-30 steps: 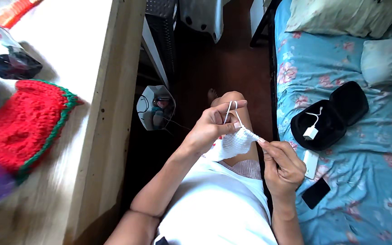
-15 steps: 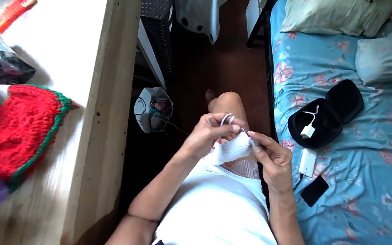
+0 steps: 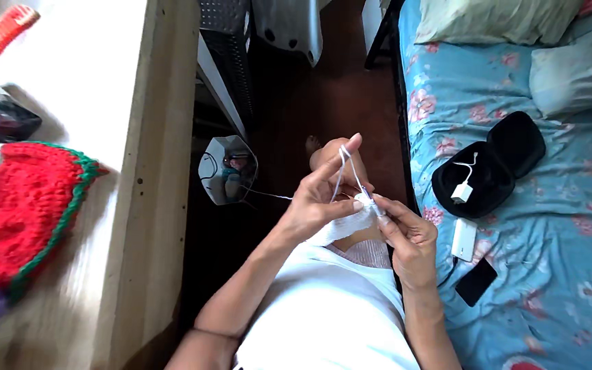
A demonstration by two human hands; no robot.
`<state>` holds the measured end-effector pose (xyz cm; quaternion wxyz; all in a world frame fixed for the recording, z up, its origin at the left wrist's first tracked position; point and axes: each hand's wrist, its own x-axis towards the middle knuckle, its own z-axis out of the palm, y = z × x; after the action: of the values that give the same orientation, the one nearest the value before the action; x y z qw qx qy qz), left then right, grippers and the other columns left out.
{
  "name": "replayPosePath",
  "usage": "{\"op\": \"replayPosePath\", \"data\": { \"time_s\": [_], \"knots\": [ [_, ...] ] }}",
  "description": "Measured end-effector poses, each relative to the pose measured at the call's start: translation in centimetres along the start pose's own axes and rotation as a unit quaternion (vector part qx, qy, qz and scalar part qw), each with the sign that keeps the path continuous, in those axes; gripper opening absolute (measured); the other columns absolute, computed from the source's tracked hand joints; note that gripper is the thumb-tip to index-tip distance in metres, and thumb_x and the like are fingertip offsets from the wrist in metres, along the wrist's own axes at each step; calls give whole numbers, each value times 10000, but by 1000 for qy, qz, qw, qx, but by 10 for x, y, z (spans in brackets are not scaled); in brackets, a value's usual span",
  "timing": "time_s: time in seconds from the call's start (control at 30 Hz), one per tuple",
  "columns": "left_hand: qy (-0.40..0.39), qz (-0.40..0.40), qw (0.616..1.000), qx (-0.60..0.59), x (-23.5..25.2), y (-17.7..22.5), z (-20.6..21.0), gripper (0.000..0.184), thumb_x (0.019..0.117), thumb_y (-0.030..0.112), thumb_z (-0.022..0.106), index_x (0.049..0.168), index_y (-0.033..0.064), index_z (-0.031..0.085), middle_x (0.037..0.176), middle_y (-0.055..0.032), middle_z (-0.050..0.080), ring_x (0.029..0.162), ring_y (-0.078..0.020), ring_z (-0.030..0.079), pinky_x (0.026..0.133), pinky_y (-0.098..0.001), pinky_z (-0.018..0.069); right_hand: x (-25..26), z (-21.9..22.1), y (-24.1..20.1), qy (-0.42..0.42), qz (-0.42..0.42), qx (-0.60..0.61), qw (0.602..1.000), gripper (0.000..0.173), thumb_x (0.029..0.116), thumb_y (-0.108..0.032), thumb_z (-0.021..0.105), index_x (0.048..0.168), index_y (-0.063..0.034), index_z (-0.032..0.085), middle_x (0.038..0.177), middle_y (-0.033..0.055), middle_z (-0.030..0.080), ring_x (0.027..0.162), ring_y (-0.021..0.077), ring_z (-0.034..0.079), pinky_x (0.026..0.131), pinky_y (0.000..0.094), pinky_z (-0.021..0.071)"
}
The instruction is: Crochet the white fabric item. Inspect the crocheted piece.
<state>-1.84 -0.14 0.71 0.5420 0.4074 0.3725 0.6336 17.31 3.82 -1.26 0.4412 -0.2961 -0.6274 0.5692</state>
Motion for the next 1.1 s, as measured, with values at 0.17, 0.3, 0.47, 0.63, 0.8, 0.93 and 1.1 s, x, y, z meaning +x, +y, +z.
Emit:
{"op": "replayPosePath", "data": {
  "time_s": [0.17,0.3,0.47,0.63,0.8,0.93,1.1],
  "knots": [
    [59,13,998,10,2,-8,11,899,845,-158,625,1620,149,286,834,-61,686,678,-98,661,681,-223,584,-3,3,-2,34,-62,-137,988,257,926,61,590,1139,68,734,990,68,715,877,13,661,805,144,563],
    [73,22,996,45,1,-12,18,963,819,-164,634,1633,145,223,827,-42,693,679,-84,667,675,-223,584,-3,6,-3,55,-114,-231,965,203,934,27,600,1080,72,734,931,85,705,810,-5,649,748,118,552],
    [114,235,940,218,-6,-33,33,720,840,-120,651,1512,-11,419,912,-86,705,785,-94,675,757,-269,583,1,14,-21,72,-188,-410,890,212,965,-70,578,1000,15,768,813,127,688,704,107,635,640,186,510],
    [162,308,921,177,-7,-38,39,646,918,-42,648,1488,194,457,964,6,708,880,-73,680,829,-248,574,7,15,-26,55,-12,-33,998,165,916,63,632,1062,0,677,932,5,720,753,-9,657,679,135,560],
    [182,227,954,79,-3,-27,38,834,867,-117,636,1587,159,317,930,5,710,833,-78,684,795,-268,586,-2,20,-16,107,-29,-45,993,176,897,96,631,1053,14,630,926,-3,712,771,-6,665,696,142,572],
    [185,213,956,85,1,-26,34,766,851,-101,617,1554,64,363,946,17,680,793,-41,650,773,-233,573,-5,20,-3,140,-162,-271,938,89,941,10,632,960,82,679,872,83,662,787,-5,628,739,102,529],
    [159,141,972,95,2,-7,27,771,876,-121,596,1572,23,297,867,-16,678,706,-61,642,678,-213,564,-4,16,-2,140,-230,-398,877,163,977,-27,597,954,54,737,829,133,659,771,94,639,710,140,518]
  ]
}}
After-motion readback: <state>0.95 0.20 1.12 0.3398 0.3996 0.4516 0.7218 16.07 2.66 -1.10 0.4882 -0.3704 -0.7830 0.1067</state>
